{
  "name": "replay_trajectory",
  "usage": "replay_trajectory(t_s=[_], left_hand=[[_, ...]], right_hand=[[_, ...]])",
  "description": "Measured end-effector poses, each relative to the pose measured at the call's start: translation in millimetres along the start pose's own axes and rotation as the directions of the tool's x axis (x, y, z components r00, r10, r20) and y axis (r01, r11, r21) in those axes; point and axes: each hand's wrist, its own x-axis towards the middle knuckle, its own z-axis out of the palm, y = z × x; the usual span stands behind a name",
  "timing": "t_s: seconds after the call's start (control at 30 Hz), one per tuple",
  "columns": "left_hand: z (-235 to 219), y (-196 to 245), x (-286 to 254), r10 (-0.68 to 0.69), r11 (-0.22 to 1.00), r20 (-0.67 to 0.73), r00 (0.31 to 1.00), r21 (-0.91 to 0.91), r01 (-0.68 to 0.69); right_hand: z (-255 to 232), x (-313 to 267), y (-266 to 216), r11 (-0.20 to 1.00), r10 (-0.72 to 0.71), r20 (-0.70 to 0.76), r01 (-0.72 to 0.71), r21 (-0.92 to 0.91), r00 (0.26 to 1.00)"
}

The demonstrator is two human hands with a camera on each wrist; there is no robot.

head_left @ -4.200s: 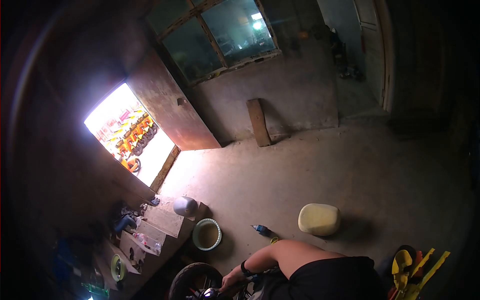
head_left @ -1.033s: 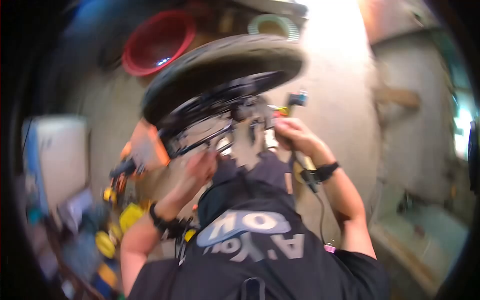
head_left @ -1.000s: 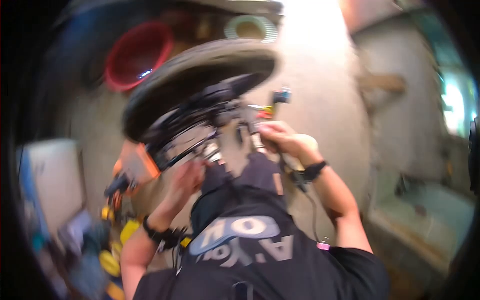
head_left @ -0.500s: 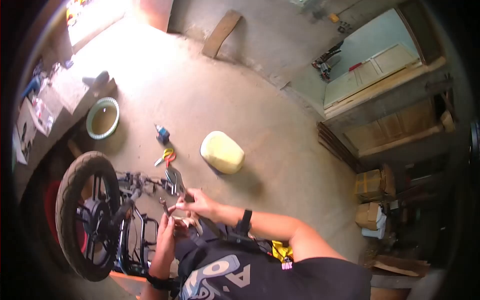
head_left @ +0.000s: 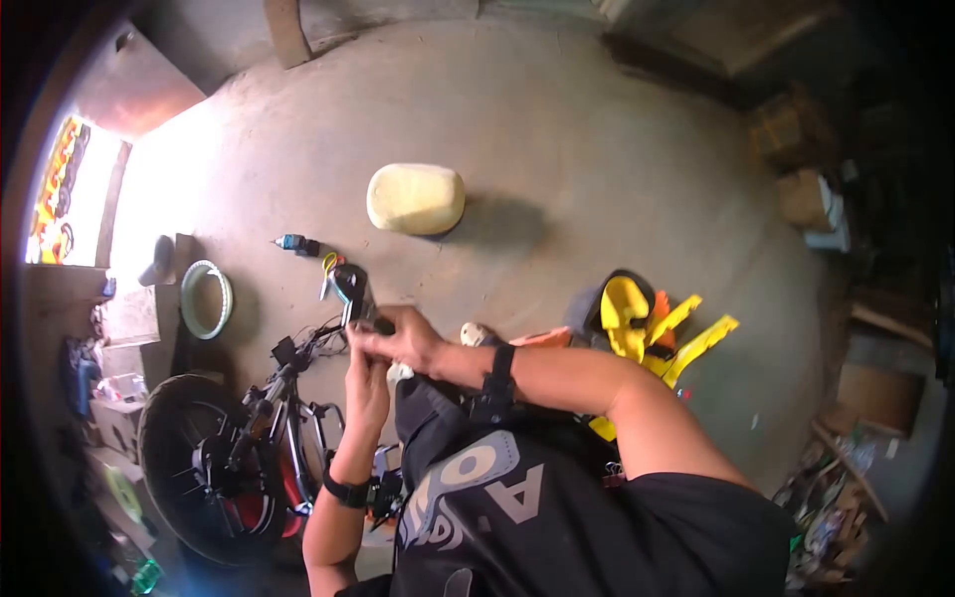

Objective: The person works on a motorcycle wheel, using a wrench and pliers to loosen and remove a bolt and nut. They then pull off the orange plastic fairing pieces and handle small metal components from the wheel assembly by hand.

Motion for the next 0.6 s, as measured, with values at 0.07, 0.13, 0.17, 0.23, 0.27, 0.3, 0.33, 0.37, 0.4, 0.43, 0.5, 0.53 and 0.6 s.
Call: replay_trajectory(t_s=[0.07,0.13,0.17,0.23,0.27,0.3,0.33,0.37,0.4,0.43,0.5,0.53,0.6], left_hand=[[20,26,3,-0.052,0.996,0.122,0.991,-0.061,0.06],[36,48,2,-0.084,0.99,0.32,0.944,-0.077,0.115],[37,55,1,-0.112,0.99,0.335,0.935,-0.045,0.134],[33,65,9,-0.16,0.981,0.485,0.86,0.173,0.085],[26,65,19,-0.155,0.98,0.515,0.843,0.187,0.066],[21,74,29,-0.133,0.977,0.531,0.837,0.213,0.019],[17,91,38,-0.113,0.972,0.552,0.826,0.234,-0.024],[20,116,39,-0.086,0.966,0.51,0.856,0.252,-0.053],[22,138,40,-0.002,0.98,0.535,0.845,0.17,-0.106],[26,162,41,0.123,0.969,0.588,0.799,0.104,-0.225],[45,198,34,0.41,0.901,0.601,0.686,-0.149,-0.408],[49,213,45,0.479,0.806,0.725,0.495,-0.14,-0.575],[62,208,29,0.609,0.746,0.603,0.515,-0.216,-0.63]], right_hand=[[-32,-10,-8,0.993,0.083,0.008,-0.082,-0.083,0.997],[-62,-25,-23,0.996,0.07,-0.024,-0.068,0.051,0.997],[-82,-33,-30,0.996,0.087,-0.033,-0.087,0.017,0.996],[-120,-47,-29,0.993,0.099,-0.084,-0.105,-0.059,0.991],[-140,-56,-19,0.988,0.106,-0.124,-0.118,-0.096,0.987],[-160,-65,-7,0.98,0.074,-0.189,-0.106,-0.169,0.979],[-179,-78,9,0.964,0.043,-0.252,-0.106,-0.242,0.967],[-199,-93,28,0.919,0.049,-0.326,-0.17,-0.356,0.944],[-216,-109,43,0.853,0.047,-0.388,-0.239,-0.464,0.921],[-222,-129,49,0.822,0.081,-0.472,-0.327,-0.467,0.878],[-234,-175,92,0.817,0.143,-0.571,-0.422,-0.393,0.809],[-230,-199,104,0.804,0.236,-0.603,-0.502,-0.32,0.762],[-209,-236,109,0.739,0.531,-0.624,-0.674,0.009,0.573]])
